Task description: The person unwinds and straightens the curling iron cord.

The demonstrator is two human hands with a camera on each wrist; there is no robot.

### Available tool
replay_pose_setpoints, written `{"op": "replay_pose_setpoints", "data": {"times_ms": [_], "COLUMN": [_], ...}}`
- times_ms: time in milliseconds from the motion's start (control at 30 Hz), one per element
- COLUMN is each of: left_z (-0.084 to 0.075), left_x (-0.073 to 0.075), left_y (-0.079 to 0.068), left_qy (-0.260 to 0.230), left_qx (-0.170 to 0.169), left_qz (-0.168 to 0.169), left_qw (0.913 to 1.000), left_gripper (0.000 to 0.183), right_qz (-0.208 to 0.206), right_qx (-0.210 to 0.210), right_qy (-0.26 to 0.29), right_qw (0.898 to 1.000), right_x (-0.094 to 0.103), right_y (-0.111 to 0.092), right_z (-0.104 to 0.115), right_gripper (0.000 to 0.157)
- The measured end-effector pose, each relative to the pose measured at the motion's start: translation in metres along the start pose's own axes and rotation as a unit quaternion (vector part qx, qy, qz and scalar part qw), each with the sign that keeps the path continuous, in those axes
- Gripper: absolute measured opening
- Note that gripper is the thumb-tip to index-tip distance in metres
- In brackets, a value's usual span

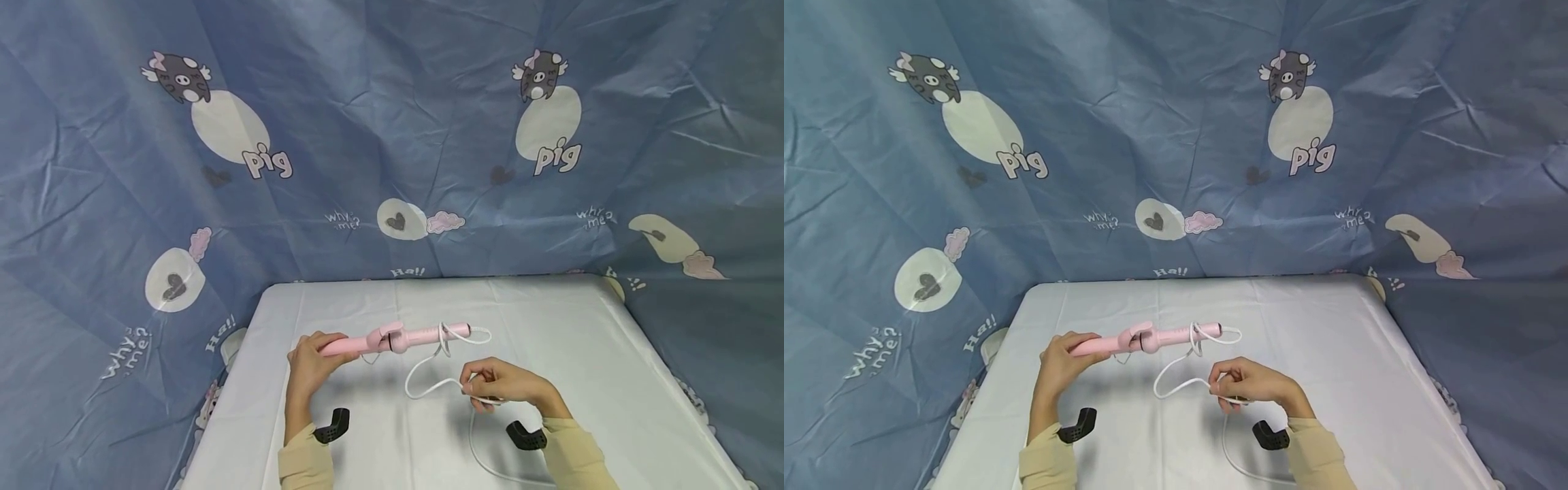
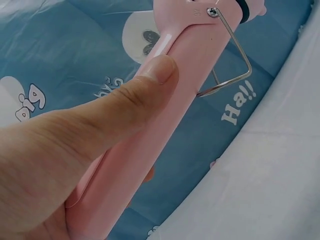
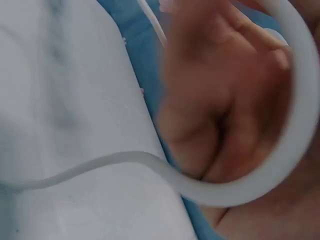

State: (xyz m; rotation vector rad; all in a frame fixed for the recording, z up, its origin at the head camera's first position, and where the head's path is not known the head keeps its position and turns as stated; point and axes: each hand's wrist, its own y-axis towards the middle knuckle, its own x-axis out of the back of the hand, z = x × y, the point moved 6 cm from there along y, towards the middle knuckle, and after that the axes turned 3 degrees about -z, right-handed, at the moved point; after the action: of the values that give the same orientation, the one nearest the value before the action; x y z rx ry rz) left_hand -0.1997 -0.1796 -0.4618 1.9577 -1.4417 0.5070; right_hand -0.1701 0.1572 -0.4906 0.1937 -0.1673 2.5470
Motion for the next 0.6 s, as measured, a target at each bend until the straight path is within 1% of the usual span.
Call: {"op": "replay_pose_setpoints", "data": {"times_ms": [100, 200, 333, 467, 533, 600], "left_z": [-0.001, -0.001, -0.003, -0.005, -0.005, -0.005], "left_x": [0.002, 0.004, 0.007, 0.013, 0.015, 0.017], "left_y": [0.0, 0.0, -0.001, 0.0, -0.001, -0.001], "left_qy": [-0.001, -0.016, -0.042, -0.059, -0.06, -0.062], "left_qx": [-0.002, -0.001, 0.001, 0.004, 0.006, 0.007], "left_qz": [0.0, 0.003, 0.01, 0.011, 0.012, 0.015], "left_qw": [1.0, 0.9999, 0.9991, 0.9982, 0.9981, 0.9979], "left_gripper": [0.043, 0.043, 0.042, 0.042, 0.042, 0.041], "right_qz": [0.015, 0.02, 0.019, 0.007, -0.003, -0.017], "right_qx": [-0.009, -0.021, -0.015, -0.005, -0.01, -0.026], "right_qy": [-0.008, -0.025, -0.046, -0.054, -0.053, -0.046], "right_qw": [1.0, 0.999, 0.999, 0.999, 0.999, 0.998], "right_x": [-0.005, -0.01, -0.016, -0.015, -0.013, -0.009], "right_y": [0.005, 0.012, 0.022, 0.029, 0.031, 0.032], "right_z": [-0.005, -0.013, -0.023, -0.027, -0.03, -0.034], "right_gripper": [0.015, 0.013, 0.014, 0.016, 0.017, 0.019]}}
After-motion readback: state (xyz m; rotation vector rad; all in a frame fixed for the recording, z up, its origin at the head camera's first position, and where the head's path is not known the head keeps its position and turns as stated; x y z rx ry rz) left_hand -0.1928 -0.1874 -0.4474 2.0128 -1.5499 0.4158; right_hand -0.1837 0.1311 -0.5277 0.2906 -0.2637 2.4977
